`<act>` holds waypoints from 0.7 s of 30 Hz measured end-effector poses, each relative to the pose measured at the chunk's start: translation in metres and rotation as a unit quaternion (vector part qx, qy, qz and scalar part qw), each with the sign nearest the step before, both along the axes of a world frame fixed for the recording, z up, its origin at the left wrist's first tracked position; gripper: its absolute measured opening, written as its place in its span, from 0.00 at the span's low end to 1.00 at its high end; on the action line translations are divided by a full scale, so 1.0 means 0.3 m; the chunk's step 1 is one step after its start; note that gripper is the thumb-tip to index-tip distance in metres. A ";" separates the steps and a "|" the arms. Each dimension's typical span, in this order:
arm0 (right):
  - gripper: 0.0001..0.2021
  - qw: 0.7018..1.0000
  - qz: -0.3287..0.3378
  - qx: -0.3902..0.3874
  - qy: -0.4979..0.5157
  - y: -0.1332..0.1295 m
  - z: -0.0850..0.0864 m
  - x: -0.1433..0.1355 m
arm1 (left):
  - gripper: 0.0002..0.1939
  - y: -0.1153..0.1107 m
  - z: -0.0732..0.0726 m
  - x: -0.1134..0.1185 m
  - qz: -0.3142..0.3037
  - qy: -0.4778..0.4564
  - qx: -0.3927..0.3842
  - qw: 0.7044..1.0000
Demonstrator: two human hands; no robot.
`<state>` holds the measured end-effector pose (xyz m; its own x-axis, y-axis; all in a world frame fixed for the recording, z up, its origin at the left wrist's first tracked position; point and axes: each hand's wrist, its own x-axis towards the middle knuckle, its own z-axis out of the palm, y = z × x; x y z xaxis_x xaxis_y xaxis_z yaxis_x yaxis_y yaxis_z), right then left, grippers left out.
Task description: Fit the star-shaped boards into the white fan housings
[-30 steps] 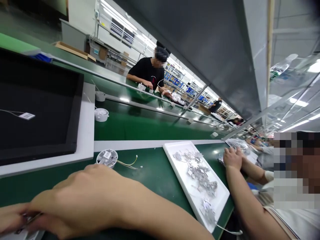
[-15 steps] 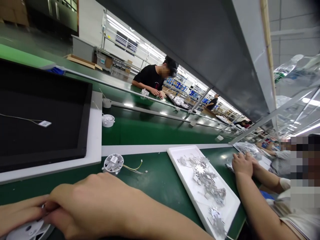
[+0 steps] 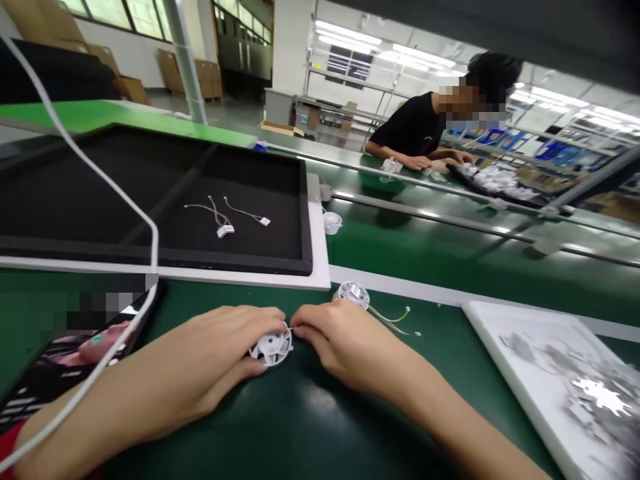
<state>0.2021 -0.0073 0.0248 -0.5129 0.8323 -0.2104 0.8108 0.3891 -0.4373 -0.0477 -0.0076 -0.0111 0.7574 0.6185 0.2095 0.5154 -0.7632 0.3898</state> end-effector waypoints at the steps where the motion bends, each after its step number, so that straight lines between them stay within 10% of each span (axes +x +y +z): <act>1: 0.13 1.000 -0.003 -0.002 0.000 -0.003 0.000 -0.001 | 0.19 -0.002 0.013 0.008 -0.004 0.015 -0.005 1.000; 21: 0.14 1.000 -0.015 -0.001 -0.010 0.003 -0.017 -0.021 | 0.17 -0.028 -0.046 0.091 0.029 0.060 0.077 0.995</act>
<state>0.1959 -0.0065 0.0195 -0.4837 0.8464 -0.2227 0.8308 0.3640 -0.4210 -0.0205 -0.0159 -0.0248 0.7473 0.6288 0.2146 0.5957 -0.7772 0.2029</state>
